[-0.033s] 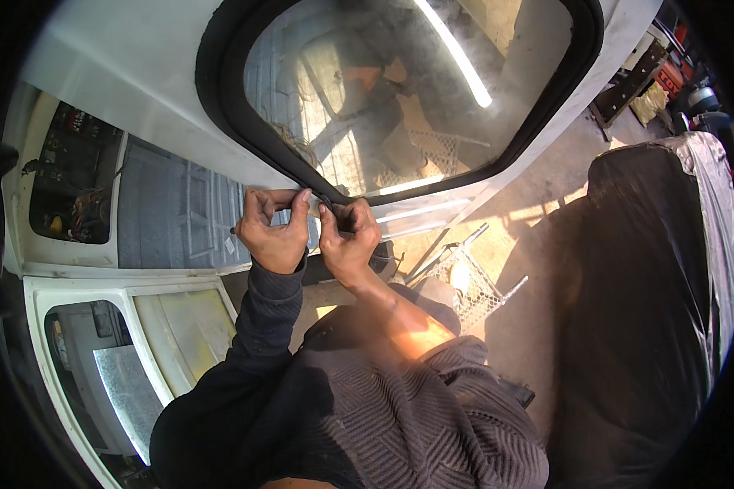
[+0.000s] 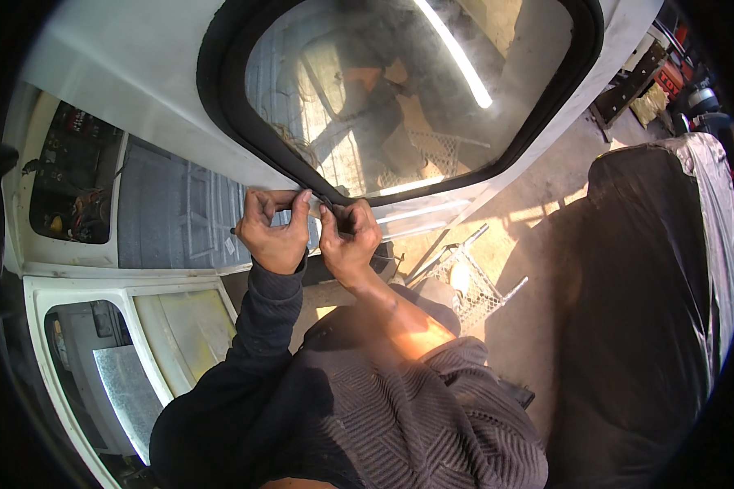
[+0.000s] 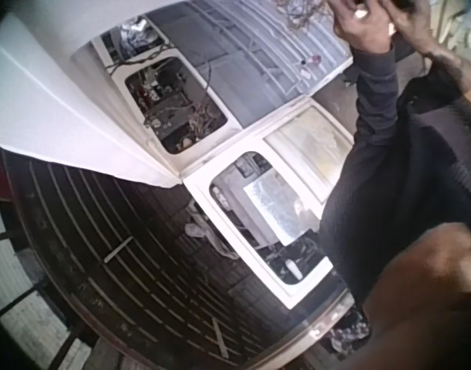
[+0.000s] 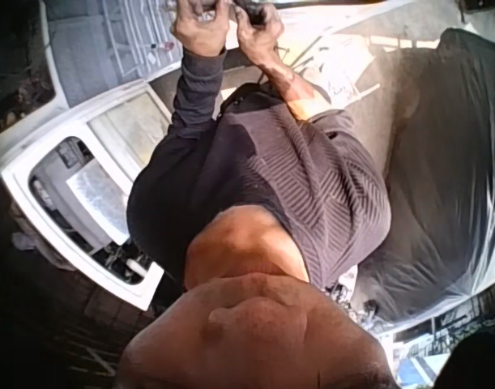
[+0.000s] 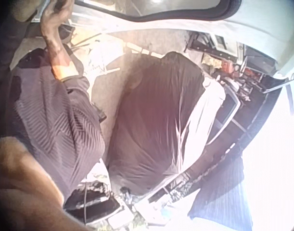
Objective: The person installs a black rubber weather seal around the window of a white vehicle door. They press the seal into the channel along the entire perimeter by hand, adjusting and seating it progressively.
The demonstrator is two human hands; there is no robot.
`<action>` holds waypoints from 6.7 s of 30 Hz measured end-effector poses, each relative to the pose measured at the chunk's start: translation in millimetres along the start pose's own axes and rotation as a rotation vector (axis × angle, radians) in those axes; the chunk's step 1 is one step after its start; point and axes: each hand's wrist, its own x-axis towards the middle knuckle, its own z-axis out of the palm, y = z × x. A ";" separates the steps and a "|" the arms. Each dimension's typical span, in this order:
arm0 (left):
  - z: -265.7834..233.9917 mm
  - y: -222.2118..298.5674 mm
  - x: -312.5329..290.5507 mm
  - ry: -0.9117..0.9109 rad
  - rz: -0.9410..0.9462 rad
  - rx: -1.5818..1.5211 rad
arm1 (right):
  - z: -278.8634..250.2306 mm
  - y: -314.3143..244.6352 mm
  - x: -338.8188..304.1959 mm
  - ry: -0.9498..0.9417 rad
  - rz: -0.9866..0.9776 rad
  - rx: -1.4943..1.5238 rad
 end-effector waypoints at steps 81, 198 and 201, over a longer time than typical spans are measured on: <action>25.9 3.7 -11.6 0.183 -0.045 -0.080 | -11.9 -6.1 27.6 -0.347 0.287 0.256; 52.8 -48.9 -55.5 -0.010 -0.151 -0.042 | -27.1 43.1 20.3 -0.616 0.243 -0.195; 45.5 -40.8 -47.5 0.007 -0.112 -0.106 | -31.6 48.6 19.6 -0.616 0.249 -0.169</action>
